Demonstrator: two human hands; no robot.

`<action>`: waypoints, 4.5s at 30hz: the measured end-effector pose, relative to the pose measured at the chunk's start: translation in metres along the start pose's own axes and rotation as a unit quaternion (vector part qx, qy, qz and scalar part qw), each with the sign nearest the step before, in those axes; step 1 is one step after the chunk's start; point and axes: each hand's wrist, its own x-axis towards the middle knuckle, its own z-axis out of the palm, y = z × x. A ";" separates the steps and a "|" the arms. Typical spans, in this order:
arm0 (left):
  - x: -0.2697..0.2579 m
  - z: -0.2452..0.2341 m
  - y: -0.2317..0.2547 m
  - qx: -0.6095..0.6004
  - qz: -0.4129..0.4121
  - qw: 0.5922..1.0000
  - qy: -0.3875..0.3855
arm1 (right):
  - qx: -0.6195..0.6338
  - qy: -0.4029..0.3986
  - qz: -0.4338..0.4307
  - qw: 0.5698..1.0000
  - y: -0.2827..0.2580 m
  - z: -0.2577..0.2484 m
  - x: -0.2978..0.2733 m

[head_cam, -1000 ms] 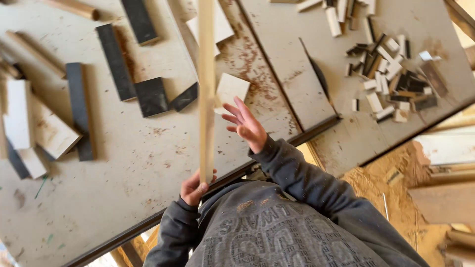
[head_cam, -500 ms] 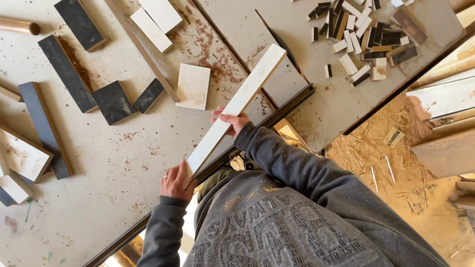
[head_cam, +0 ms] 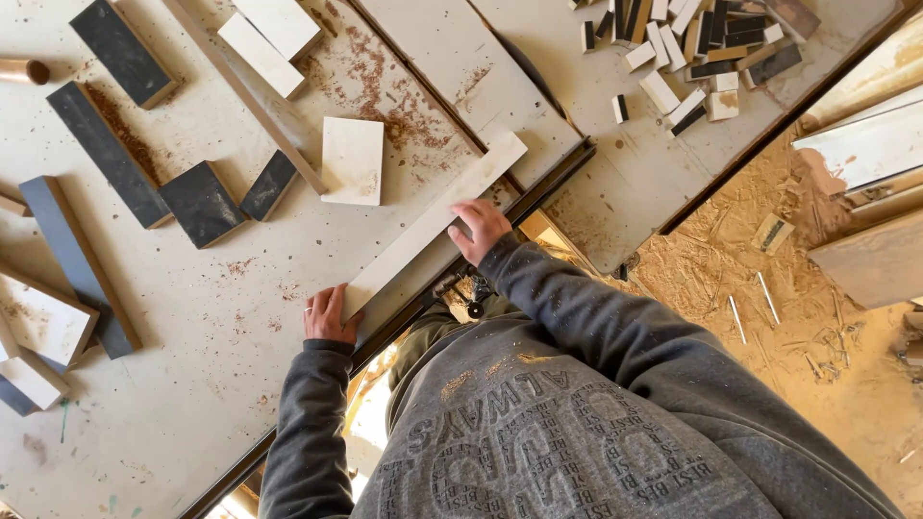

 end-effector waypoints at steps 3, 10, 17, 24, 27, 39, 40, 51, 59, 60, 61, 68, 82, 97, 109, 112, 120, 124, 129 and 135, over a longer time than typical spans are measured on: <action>0.014 0.007 0.019 0.017 0.025 0.999 -0.021 | -0.138 0.069 -0.129 0.979 0.013 -0.008 0.009; 0.061 0.041 0.076 -0.054 0.061 0.996 -0.029 | -0.181 0.069 -0.160 0.968 0.034 -0.019 0.018; 0.067 0.064 0.099 -0.049 0.073 0.996 -0.034 | -0.196 0.052 -0.159 0.966 0.028 -0.034 0.018; 0.052 0.050 0.091 -0.069 0.056 0.996 -0.031 | -0.136 0.004 -0.223 0.965 0.040 -0.036 0.016; 0.038 0.064 0.072 -0.049 0.067 0.996 -0.015 | -0.166 0.024 -0.214 0.962 0.044 -0.041 0.019; 0.021 0.059 0.100 0.078 -0.022 0.997 0.011 | -0.177 0.082 -0.209 0.958 0.047 -0.047 0.020; 0.020 0.061 0.098 0.078 -0.024 0.997 0.011 | -0.176 0.080 -0.210 0.958 0.044 -0.049 0.021; 0.023 0.040 0.108 0.087 0.046 0.992 -0.073 | -0.154 0.107 -0.229 0.955 0.021 -0.067 0.025; 0.024 0.045 0.106 0.086 0.030 0.993 -0.070 | -0.155 0.098 -0.234 0.955 0.033 -0.060 0.027; 0.024 0.047 0.104 0.090 0.033 0.993 -0.071 | -0.155 0.095 -0.234 0.955 0.036 -0.059 0.027; 0.024 0.048 0.103 0.090 0.033 0.993 -0.070 | -0.155 0.095 -0.234 0.955 0.035 -0.059 0.026; 0.024 0.043 0.105 0.090 0.043 0.993 -0.055 | -0.146 0.089 -0.234 0.957 0.039 -0.056 0.026; 0.025 0.042 0.108 0.089 0.054 0.994 -0.010 | -0.144 0.086 -0.233 0.958 0.029 -0.065 0.026; 0.024 0.044 0.107 0.097 0.052 0.994 0.002 | -0.147 0.086 -0.232 0.958 0.039 -0.059 0.026; 0.023 0.038 0.120 0.140 0.022 0.990 0.021 | -0.155 0.087 -0.246 0.953 0.044 -0.055 0.027; 0.021 0.037 0.121 0.146 0.029 0.988 0.040 | -0.153 0.083 -0.243 0.954 0.046 -0.053 0.026; 0.018 0.044 0.115 0.142 -0.005 0.990 -0.012 | -0.173 0.074 -0.235 0.954 0.055 -0.045 0.026; 0.015 0.042 0.116 0.126 -0.021 0.991 -0.026 | -0.177 0.071 -0.236 0.953 0.054 -0.044 0.025; 0.016 0.042 0.114 0.114 -0.013 0.993 -0.023 | -0.182 0.072 -0.225 0.954 0.046 -0.050 0.024; 0.017 0.039 0.115 0.110 -0.023 0.993 -0.031 | -0.185 0.068 -0.213 0.957 0.048 -0.047 0.024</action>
